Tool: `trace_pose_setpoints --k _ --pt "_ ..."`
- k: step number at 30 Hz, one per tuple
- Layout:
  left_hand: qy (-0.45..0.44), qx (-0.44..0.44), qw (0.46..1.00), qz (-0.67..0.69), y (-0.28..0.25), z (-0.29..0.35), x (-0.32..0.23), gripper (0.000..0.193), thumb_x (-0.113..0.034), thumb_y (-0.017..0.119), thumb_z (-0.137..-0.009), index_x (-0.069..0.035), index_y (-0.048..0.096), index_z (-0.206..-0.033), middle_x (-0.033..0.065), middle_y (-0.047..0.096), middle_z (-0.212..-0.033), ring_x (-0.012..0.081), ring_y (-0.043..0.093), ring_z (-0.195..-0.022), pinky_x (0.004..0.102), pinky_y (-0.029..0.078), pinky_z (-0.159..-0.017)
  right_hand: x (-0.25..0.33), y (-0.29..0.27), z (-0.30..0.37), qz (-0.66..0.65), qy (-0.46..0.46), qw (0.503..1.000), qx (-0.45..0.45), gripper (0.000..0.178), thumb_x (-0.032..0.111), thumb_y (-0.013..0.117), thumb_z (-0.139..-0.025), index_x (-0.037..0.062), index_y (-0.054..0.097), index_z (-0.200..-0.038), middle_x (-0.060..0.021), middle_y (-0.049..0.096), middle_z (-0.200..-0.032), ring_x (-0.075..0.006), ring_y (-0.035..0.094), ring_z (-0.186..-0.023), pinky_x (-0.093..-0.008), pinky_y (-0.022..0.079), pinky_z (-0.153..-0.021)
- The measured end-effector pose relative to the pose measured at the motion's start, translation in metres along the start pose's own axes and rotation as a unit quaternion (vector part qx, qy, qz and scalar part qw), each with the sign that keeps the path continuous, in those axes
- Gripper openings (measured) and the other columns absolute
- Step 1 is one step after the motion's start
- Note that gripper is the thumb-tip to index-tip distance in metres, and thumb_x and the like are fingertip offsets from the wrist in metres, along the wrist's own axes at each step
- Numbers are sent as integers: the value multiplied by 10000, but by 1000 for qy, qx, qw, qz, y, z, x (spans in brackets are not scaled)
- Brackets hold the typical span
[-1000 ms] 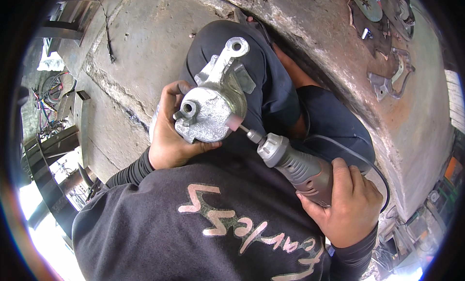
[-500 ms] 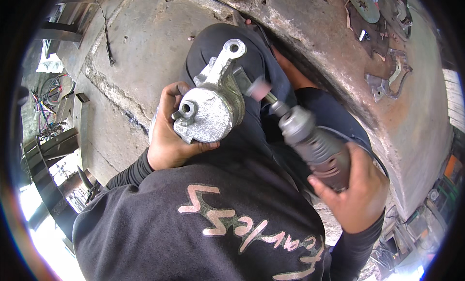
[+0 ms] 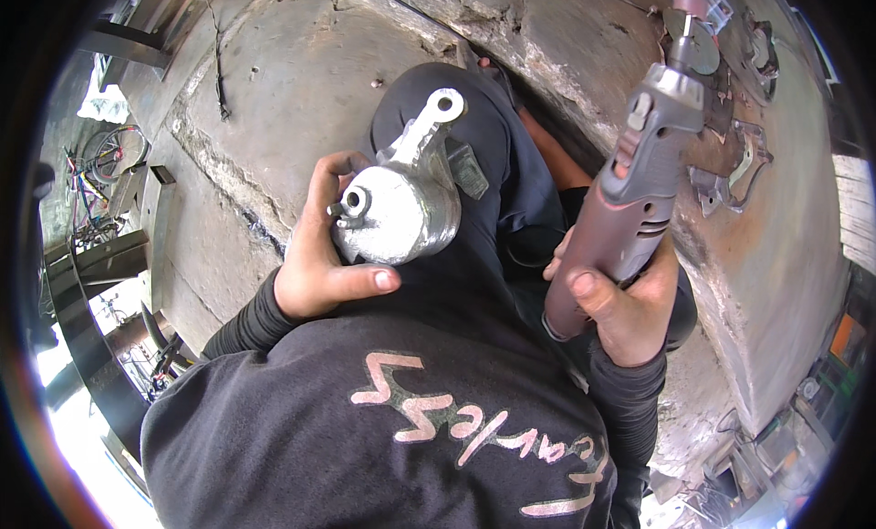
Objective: The person uses a rotary tool to grind and smooth a metal part, rotating it to access different surfaces. The person then changes the tool bit and continues grinding.
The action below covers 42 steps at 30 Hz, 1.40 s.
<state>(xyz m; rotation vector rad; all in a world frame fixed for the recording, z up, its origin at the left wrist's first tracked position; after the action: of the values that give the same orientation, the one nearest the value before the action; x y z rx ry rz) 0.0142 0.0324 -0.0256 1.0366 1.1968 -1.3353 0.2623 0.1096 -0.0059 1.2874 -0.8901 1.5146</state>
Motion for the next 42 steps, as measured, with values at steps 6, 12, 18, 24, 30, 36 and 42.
trace_pose_setpoints --k 6,12,18,24,30,36,42 --pt "-49 -19 996 -69 -13 -5 -6 845 -405 923 -668 44 440 -1195 172 609 -991 219 620 -945 338 515 -843 -12 14 0 -18 26 999 25 848 445 844 -708 -94 444 -1226 -168 624 -822 -241 651 -654 -338 557 -599" --pt "-42 -99 988 -108 -19 -20 -11 609 -456 819 -792 61 543 -961 180 643 -756 222 654 -705 328 538 -680 -17 14 7 -27 38 999 17 843 460 846 -697 -84 448 -1205 -170 628 -810 -241 650 -634 -339 557 -596" --pt "-65 -134 987 -68 -24 -15 -5 383 -302 717 -903 20 536 -1002 141 635 -777 166 628 -721 304 501 -639 -21 7 9 -26 51 998 15 833 450 855 -683 -76 458 -1193 -167 628 -809 -236 652 -641 -339 563 -606" --pt "-40 -117 992 -34 -19 -1 -10 548 -306 862 -758 24 499 -1003 125 619 -905 141 592 -859 285 496 -717 -23 -6 9 -7 42 999 5 826 440 859 -682 -69 461 -1196 -160 628 -809 -228 646 -644 -338 563 -613" --pt "-94 -133 986 44 -19 -12 -2 508 -291 856 -782 26 505 -966 83 596 -835 117 570 -801 267 493 -704 -26 -14 22 21 50 998 13 819 444 859 -691 -68 462 -1193 -150 632 -809 -222 648 -666 -337 559 -631" --pt "-126 -137 978 93 -31 -8 5 545 -316 863 -769 2 509 -1033 75 593 -861 142 584 -835 278 489 -750 -33 -20 28 22 53 998 7 815 439 876 -676 -63 477 -1180 -145 635 -811 -222 652 -680 -328 545 -630" --pt "-11 -79 974 -214 -11 16 -17 954 -390 984 -531 10 461 -1222 152 572 -1079 251 594 -1044 370 484 -915 -35 -26 27 26 73 997 27 723 356 881 -684 -39 502 -1156 -102 637 -847 -171 649 -717 -296 541 -678"
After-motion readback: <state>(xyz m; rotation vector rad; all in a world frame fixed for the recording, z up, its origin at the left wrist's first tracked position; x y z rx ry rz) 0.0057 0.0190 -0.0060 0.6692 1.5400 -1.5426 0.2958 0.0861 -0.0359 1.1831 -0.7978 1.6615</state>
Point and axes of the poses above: each hand's wrist, its own z-axis away from the middle knuckle, its own y-axis out of the palm, x = y × z, the point moved 8 cm from there along -z, towards the middle knuckle
